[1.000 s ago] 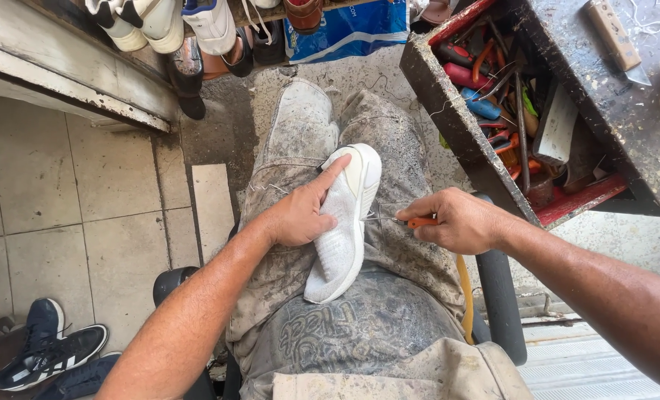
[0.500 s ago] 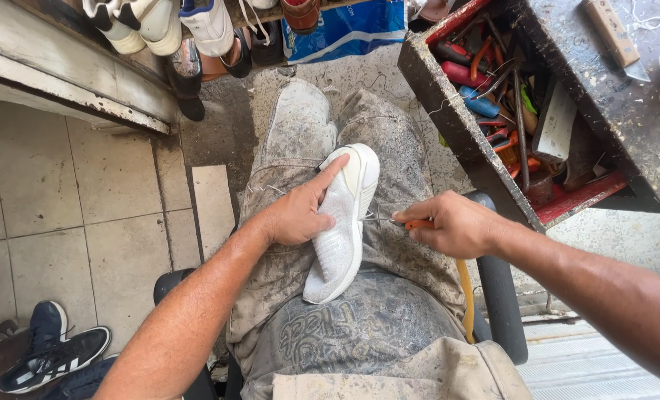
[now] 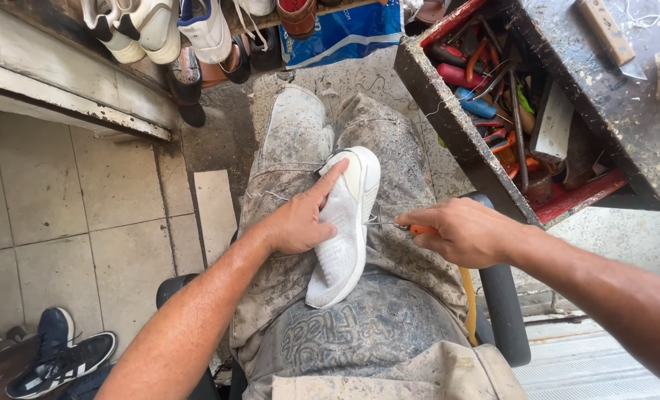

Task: Hand-stitching a white sneaker to repair or reinforce the connection between the upper and the sole.

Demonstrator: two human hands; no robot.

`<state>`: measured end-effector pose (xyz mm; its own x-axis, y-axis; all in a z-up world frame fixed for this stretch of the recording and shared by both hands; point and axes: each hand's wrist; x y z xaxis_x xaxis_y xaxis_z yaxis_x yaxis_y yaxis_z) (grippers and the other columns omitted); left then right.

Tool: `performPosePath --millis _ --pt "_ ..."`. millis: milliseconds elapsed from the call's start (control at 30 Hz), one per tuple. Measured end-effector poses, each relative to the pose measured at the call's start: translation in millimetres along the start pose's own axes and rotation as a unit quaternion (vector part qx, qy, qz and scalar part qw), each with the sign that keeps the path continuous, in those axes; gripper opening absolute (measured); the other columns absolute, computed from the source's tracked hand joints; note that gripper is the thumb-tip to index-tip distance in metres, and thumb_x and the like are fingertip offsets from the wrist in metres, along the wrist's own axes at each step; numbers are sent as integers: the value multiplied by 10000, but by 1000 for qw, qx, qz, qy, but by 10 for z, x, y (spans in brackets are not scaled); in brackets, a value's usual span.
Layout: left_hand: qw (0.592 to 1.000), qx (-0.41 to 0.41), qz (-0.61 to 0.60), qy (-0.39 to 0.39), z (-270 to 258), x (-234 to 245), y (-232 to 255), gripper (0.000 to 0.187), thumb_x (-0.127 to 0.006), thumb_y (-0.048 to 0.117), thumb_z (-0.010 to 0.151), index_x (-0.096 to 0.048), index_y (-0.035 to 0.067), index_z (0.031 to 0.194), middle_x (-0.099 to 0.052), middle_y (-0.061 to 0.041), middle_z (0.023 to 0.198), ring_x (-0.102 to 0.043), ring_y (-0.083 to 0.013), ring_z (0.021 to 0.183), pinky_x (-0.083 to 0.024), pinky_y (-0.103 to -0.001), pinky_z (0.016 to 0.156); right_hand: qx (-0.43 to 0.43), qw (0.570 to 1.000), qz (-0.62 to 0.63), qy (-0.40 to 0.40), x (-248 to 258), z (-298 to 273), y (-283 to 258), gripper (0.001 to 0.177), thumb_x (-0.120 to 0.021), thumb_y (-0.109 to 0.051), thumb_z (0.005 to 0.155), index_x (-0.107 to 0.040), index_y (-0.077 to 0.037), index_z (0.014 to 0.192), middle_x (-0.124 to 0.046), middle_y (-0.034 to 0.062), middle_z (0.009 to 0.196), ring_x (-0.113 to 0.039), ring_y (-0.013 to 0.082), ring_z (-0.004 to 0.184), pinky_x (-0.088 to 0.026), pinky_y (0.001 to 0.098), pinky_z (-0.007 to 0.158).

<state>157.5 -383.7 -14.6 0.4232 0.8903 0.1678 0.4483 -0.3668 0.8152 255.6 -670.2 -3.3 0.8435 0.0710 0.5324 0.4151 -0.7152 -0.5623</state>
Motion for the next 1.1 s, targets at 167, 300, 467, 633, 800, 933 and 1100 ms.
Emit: performPosePath --millis 167,300,467,633,800,933,1100 --pt "1000 -11 26 2 42 -36 -72 1052 -619 16 787 -116 307 1664 -646 -286 1335 -542 -439 1341 -474 -530 1093 -15 998 -52 -21 -6 -34 -97 477 -468 -275 1028 -530 -345 1495 -779 72 1092 -745 328 1049 -606 472 885" --pt "999 -7 30 10 38 -23 -75 1052 -608 18 776 -129 317 1664 -700 -266 1259 -578 -410 1316 -486 -524 1067 -48 993 100 -47 -92 73 15 478 -463 -245 1021 -568 -346 1476 -794 80 935 -761 258 955 -604 442 869" --pt "1000 -14 14 9 38 -1 -112 1056 -592 2 769 -121 300 1665 -646 -288 1336 -539 -430 1351 -467 -533 1078 -2 1000 18 -20 -231 233 105 492 -462 -247 1025 -537 -368 1496 -801 71 1047 -767 297 920 -616 455 806" --pt "1000 -16 22 3 15 -5 -60 1051 -588 5 770 -115 284 1666 -664 -291 1309 -546 -423 1347 -473 -527 1077 37 997 -68 -1 -272 204 63 535 -451 -257 1028 -445 -380 1549 -767 89 1093 -747 332 996 -614 479 819" --pt "1000 -9 26 5 24 0 -55 1060 -598 -4 762 -108 275 1660 -460 -261 1543 -378 -444 1463 -383 -538 1162 8 996 -91 -1 -202 148 -128 538 -401 -244 1045 -431 -415 1554 -763 40 1006 -761 243 894 -629 396 763" --pt "1000 -9 27 6 48 3 -101 1054 -592 -11 767 -110 276 1660 -429 -251 1569 -341 -443 1481 -364 -538 1180 16 999 -24 -17 -304 229 -49 487 -423 -241 1048 -499 -335 1520 -771 102 1121 -756 313 1018 -615 451 808" --pt "999 -2 38 -1 118 5 -228 1063 -611 6 770 -102 293 1657 -328 -213 1635 -291 -425 1504 -321 -533 1214 14 998 -62 -30 -296 245 -74 525 -398 -235 1056 -412 -359 1566 -766 106 1088 -752 305 1011 -624 453 818"
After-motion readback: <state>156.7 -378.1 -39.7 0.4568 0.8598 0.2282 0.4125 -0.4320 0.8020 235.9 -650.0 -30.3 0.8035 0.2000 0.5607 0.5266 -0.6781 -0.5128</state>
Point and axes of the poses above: each hand's wrist, its own z-axis towards the middle knuckle, its own x-axis out of the back of the hand, y = z × x
